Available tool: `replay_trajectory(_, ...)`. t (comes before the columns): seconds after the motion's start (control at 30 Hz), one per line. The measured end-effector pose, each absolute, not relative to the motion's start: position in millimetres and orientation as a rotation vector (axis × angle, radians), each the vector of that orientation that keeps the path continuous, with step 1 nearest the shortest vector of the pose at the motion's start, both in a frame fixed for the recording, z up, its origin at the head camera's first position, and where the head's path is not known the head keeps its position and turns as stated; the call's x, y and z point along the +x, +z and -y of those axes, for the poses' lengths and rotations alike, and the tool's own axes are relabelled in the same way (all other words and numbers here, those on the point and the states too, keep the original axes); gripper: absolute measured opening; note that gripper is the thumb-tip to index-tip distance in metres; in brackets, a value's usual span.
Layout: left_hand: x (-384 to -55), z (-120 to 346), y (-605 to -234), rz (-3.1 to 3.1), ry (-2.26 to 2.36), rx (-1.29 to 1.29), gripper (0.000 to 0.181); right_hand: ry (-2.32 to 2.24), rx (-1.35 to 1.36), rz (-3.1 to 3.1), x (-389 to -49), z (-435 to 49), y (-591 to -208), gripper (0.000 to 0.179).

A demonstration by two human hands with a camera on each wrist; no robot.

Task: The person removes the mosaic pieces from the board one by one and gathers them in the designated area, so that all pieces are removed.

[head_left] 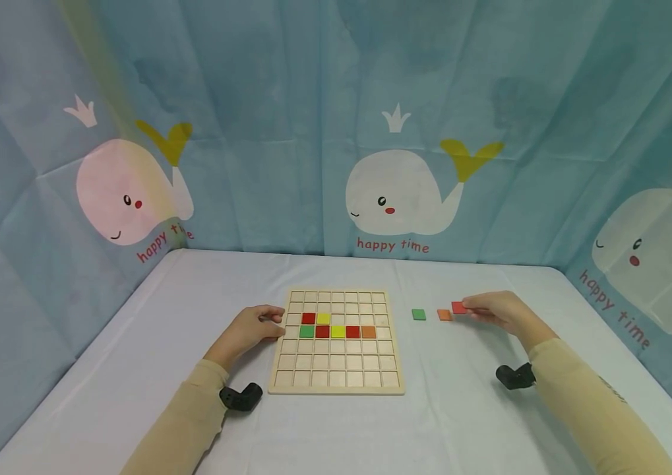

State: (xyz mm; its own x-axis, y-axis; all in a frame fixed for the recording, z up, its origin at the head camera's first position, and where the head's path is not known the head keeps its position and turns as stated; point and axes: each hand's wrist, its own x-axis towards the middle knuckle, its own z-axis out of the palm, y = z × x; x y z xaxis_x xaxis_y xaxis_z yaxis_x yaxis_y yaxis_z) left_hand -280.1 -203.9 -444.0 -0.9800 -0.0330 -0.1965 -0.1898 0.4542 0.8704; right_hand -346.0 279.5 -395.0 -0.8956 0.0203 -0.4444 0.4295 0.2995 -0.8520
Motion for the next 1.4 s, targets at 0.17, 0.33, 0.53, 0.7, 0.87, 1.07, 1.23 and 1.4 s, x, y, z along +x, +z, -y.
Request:
replay_trajectory(0.17,-281,204,-445,-2.544,1.559,-0.197,0.049,-1.623,0.426,-2.225,-348,-287,-398,0.06)
replay_trajectory(0.33,-281,204,-444,-2.537,1.572,-0.194,0.049,-1.622,0.459,-2.221,-349,-292,-400,0.063)
replay_trajectory(0.53,-280,204,-444,-2.538,1.569,-0.202,0.049,-1.614,0.495,-2.22,-349,-296,-402,0.061)
replay_trajectory(0.7,-281,204,-445,-2.534,1.583,-0.194,0.049,-1.63,0.526,-2.214,-351,-299,-405,0.056)
replay_trajectory(0.87,-281,204,-445,-2.529,1.589,-0.188,0.048,-1.605,0.532,-2.236,-352,-301,-408,0.057)
replay_trajectory(1.07,-280,204,-444,-2.534,1.573,-0.21,0.049,-1.577,0.536,-2.241,-352,-301,-409,0.057)
replay_trajectory(1.23,-279,203,-443,-2.544,1.558,-0.216,0.049,-1.561,0.533,-2.253,-352,-300,-411,0.059)
replay_trajectory(1.4,-280,202,-442,-2.545,1.554,-0.216,0.049,-1.561,0.519,-2.256,-352,-299,-411,0.057)
